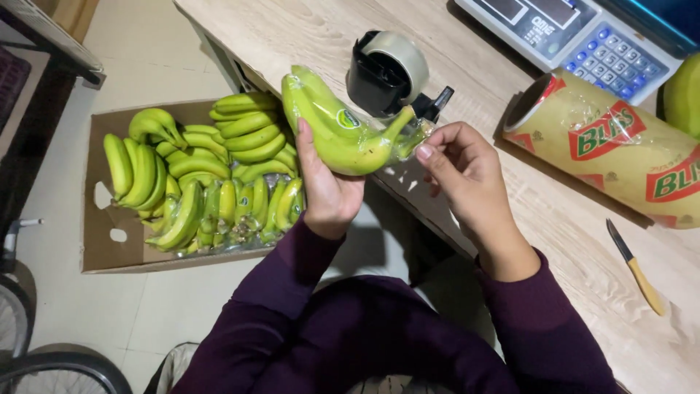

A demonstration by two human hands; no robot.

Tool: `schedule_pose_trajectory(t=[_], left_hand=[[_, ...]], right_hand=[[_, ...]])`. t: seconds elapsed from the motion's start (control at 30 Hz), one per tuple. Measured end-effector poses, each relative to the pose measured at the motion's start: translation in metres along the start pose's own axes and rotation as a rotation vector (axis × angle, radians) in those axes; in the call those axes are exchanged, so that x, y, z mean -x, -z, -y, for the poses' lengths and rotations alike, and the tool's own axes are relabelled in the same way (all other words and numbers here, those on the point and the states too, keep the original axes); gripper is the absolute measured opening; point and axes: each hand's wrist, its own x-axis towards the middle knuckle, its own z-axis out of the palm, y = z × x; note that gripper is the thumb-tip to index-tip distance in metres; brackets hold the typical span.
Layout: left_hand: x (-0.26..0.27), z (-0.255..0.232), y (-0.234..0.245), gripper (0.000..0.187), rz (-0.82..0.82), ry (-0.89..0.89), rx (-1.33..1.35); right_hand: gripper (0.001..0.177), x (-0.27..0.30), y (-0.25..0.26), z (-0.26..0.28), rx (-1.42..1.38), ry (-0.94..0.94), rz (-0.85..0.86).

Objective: Wrapping bunches of bananas in plastic film and securing them with tape at a packaging station.

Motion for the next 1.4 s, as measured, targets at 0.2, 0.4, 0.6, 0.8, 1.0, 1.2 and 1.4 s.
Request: schedule_pose_trajectory(t=[0.2, 0.4, 0.6, 0.8, 1.0, 1.2, 1.4], left_hand=[[-0.010, 0.009, 0.017, 0.069, 0.074, -0.153, -0.016], [-0.017, 0.014, 0.035, 0.064, 0.180, -0.313, -0.097], [-0.007, 0.014, 0.027, 0.062, 0.205, -0.345, -0.177], [0.012, 0.008, 0.000, 0.062, 0.107, -0.121, -0.158], [0.018, 0.003, -0.006, 0.072, 0.100, 0.005, -0.118], [0.020, 0.004, -0.008, 0.074, 0.160, 0.093, -0.216], [0.016, 0.016, -0.008, 0.071, 0.191, 0.077, -0.298]], right_hand=[[0.012, 0.002, 0.004, -0.003, -0.025, 0.046, 0.004], [0.015, 0.005, 0.016, -0.002, -0.293, -0.026, -0.079], [0.017, 0.009, 0.022, 0.012, -0.387, 0.006, -0.096], [0.021, 0.012, 0.046, 0.028, 0.299, 0.535, -0.020], [0.037, 0.013, 0.044, 0.054, 1.077, 0.980, 0.016], [0.031, 0.003, 0.038, 0.050, 0.961, 1.184, 0.022], [0.024, -0.010, 0.055, 0.021, 0.756, 1.255, -0.076]])
